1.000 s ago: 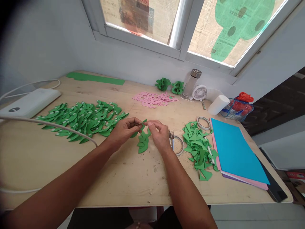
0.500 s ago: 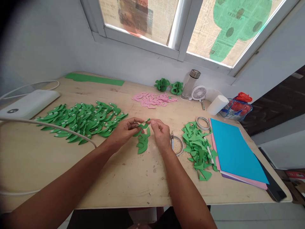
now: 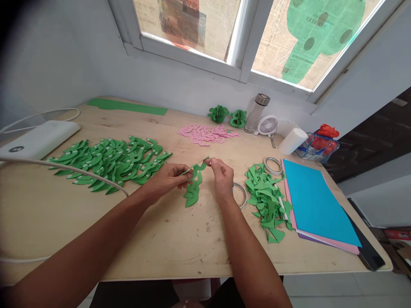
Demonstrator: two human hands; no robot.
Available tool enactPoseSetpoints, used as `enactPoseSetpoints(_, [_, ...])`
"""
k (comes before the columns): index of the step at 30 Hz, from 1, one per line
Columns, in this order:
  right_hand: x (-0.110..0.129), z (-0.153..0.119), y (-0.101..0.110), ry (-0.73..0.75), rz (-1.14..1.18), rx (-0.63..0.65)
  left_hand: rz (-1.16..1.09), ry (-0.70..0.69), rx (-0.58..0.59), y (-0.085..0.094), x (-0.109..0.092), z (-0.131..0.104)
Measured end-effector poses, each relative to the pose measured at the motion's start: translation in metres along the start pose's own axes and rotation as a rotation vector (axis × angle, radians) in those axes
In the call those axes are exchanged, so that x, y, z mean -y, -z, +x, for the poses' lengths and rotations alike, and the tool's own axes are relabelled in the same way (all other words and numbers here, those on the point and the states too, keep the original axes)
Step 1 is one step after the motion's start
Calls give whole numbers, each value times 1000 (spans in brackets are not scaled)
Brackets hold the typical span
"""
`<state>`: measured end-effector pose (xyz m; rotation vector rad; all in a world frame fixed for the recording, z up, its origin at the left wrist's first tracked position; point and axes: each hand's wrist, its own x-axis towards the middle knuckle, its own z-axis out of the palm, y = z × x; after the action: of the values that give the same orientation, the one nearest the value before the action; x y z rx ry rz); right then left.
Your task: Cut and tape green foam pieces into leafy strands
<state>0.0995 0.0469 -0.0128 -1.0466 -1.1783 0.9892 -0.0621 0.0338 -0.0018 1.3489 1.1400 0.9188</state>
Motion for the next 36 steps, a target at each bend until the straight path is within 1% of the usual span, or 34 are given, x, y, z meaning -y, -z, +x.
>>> enactPoseSetpoints(3, [1,-1,0,10,9,28,-35,14,-4,-1,1,1])
enactPoseSetpoints(8, [2,-5,-4,39,-17,29,-143,33,-107,-3,1,1])
enactPoseSetpoints(12, [1,-8,-10,-25,-32,27,-243,34,-157,-4,1,1])
enactPoseSetpoints(15, [-2,-10,-13,-66,-32,43,-301,35,-174,-6,1,1])
enactPoseSetpoints(20, [-9,-12,-15,-82,-39,88,-374,54,-165,-10,0,0])
enactPoseSetpoints(26, [-17,-12,-17,-83,-19,120,-499,98,-113,-11,1,-1])
enactPoseSetpoints(32, [-17,-14,-18,-99,38,156,-485,98,-119,-13,2,0])
enactPoseSetpoints(36, [-17,-14,-19,-127,55,152,-470,87,-103,-13,1,-1])
